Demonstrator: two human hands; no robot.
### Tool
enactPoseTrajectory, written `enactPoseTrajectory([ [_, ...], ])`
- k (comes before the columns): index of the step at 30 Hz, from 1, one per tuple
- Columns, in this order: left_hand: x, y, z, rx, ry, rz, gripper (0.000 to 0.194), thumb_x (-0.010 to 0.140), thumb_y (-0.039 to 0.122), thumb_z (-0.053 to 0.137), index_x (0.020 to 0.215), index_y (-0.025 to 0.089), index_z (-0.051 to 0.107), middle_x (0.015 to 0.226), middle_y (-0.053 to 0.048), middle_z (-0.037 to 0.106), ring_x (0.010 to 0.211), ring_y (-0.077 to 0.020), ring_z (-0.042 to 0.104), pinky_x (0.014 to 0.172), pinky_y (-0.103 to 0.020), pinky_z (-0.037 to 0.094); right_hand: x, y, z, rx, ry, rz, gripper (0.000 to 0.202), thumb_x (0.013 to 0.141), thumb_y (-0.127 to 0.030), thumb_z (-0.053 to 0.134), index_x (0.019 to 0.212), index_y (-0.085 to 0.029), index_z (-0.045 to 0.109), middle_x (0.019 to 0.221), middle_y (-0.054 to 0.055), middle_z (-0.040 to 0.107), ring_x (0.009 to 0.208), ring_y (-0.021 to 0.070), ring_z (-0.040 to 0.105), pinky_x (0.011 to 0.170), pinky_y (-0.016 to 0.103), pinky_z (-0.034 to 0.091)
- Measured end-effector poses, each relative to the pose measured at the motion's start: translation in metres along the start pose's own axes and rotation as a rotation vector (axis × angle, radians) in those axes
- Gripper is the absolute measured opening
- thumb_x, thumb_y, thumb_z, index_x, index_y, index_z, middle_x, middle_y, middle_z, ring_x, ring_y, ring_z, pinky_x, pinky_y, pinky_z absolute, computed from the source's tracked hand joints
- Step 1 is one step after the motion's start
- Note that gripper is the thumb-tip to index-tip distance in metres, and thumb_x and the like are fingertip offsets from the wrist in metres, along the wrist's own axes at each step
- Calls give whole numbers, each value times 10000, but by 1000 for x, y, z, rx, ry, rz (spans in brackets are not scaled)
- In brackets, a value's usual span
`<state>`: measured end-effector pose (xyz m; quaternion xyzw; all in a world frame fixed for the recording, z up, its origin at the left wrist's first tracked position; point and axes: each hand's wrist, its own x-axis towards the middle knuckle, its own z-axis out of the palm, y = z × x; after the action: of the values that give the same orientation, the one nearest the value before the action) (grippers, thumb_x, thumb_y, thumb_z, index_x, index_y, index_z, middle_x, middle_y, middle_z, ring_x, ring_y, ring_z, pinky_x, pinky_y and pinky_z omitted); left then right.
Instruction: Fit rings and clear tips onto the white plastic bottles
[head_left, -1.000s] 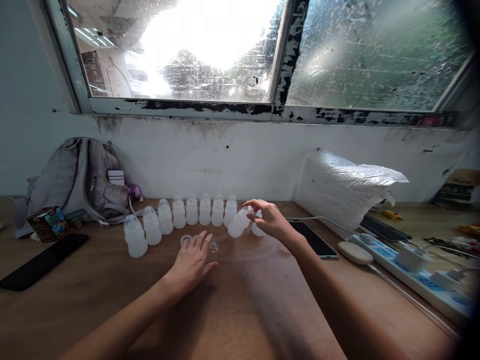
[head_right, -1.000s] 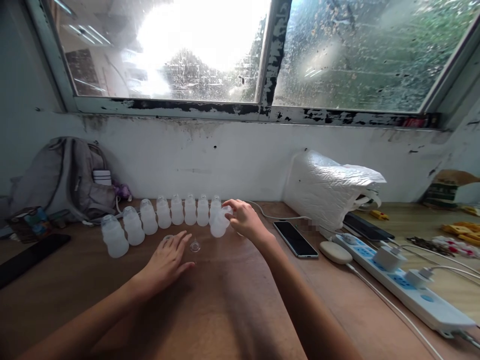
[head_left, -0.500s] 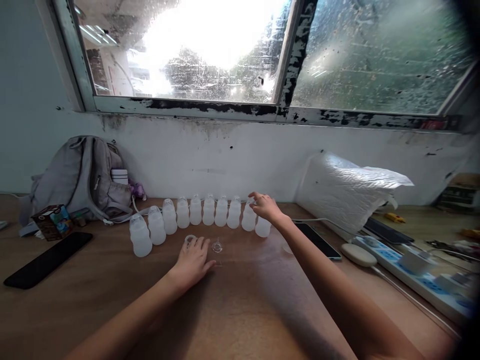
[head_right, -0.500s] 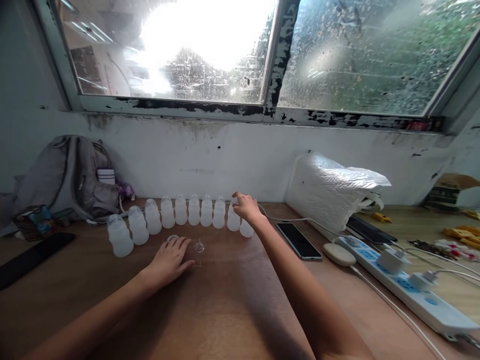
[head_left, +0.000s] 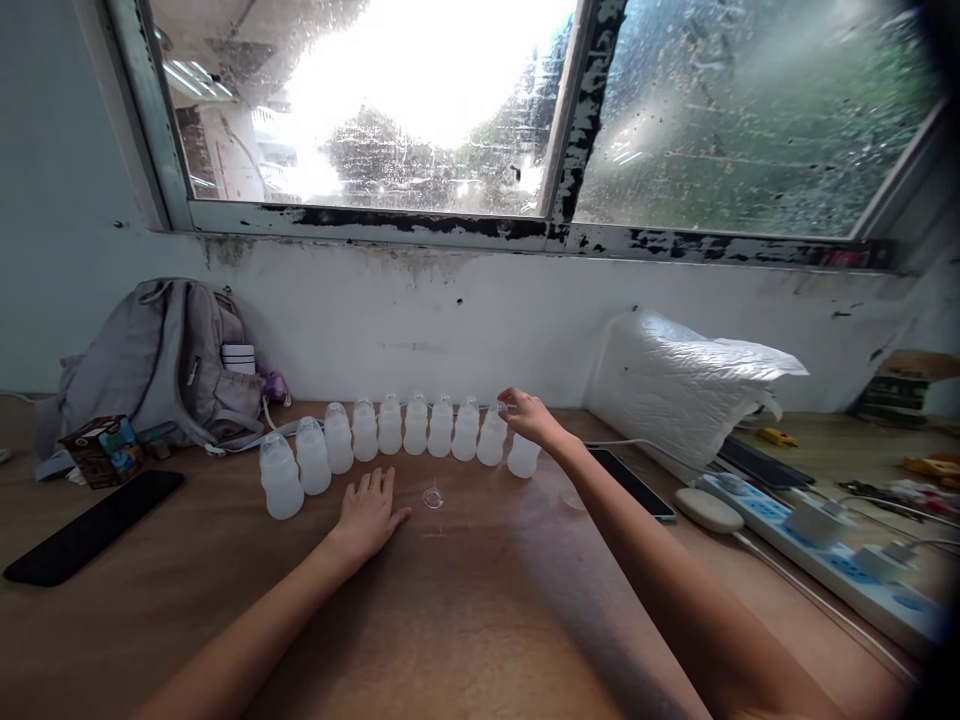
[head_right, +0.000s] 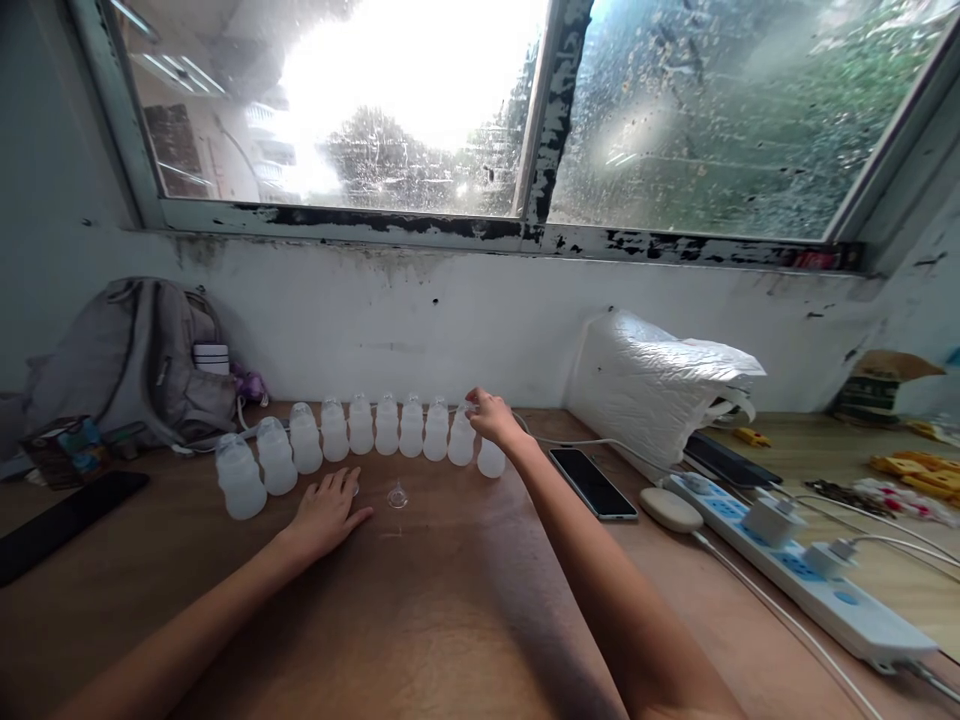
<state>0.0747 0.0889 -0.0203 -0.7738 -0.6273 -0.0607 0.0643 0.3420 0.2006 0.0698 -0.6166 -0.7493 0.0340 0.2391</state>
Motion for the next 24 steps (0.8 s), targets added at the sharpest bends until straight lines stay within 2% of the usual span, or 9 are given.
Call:
enactPoseTrajectory([
  [4, 0, -1, -1, -8, -2, 11, 595, 823, 477, 300, 1250, 66, 351, 1214, -190, 434, 1103, -299, 394, 843, -404, 339, -2, -2, -5, -46, 12, -10, 311, 740, -193, 474, 1044, -164, 530, 1051, 93, 579, 1015, 206, 483, 809, 280, 371],
  [7, -1, 0, -5, -37, -9, 34, 549, 831, 459, 295, 1210, 75, 396, 1166, -179, 469, 1084, -284, 410, 841, -390, 346, -14, -10, -3, -46, 147, -67, 319, 760, -170, 442, 1070, -143, 513, 1063, 108, 564, 1039, 220, 458, 844, 313, 355],
  [9, 0, 1, -8, -58, -18, 49, 511, 835, 447, 289, 1186, 99, 420, 1143, -164, 485, 1070, -271, 421, 838, -380, 351, -30, -22, 6, -7, 253, -173, 301, 784, -143, 397, 1064, -133, 509, 1046, 112, 565, 1023, 211, 465, 864, 325, 344],
  [10, 0, 1, -9, -64, -18, 52, 499, 834, 446, 290, 1178, 112, 426, 1141, -158, 487, 1064, -267, 426, 835, -377, 354, -41, -28, 14, 29, 248, -240, 281, 790, -132, 385, 1036, -132, 520, 1018, 109, 575, 995, 202, 481, 865, 321, 346],
  [13, 1, -1, -9, -69, 8, 23, 495, 820, 455, 320, 1184, 132, 413, 1139, -149, 487, 1048, -265, 438, 819, -372, 364, -74, -47, 49, 104, 21, -404, 230, 789, -165, 435, 993, -148, 540, 963, 97, 591, 934, 197, 511, 820, 313, 376],
  [17, 3, -6, -7, -70, 33, -28, 426, 804, 438, 373, 1097, 144, 470, 1040, -127, 542, 1000, -261, 468, 794, -366, 375, -102, -57, 91, 85, -105, -361, 234, 777, -296, 500, 963, -162, 547, 963, 104, 574, 936, 223, 493, 796, 344, 375],
  [20, 5, -7, -7, -124, 95, -4, 329, 796, 424, 405, 968, 167, 518, 949, -86, 571, 947, -231, 491, 784, -331, 387, -105, -57, 101, 123, -94, -351, 191, 783, -271, 498, 937, -167, 544, 951, 92, 572, 914, 213, 490, 783, 333, 374],
  [24, 3, 1, -9, -272, 287, 98, 320, 812, 423, 395, 1005, 184, 487, 977, -52, 554, 933, -186, 490, 804, -286, 389, -111, -55, 97, 178, -49, -401, 151, 776, -271, 507, 886, -173, 542, 912, 74, 570, 886, 210, 484, 776, 330, 373],
])
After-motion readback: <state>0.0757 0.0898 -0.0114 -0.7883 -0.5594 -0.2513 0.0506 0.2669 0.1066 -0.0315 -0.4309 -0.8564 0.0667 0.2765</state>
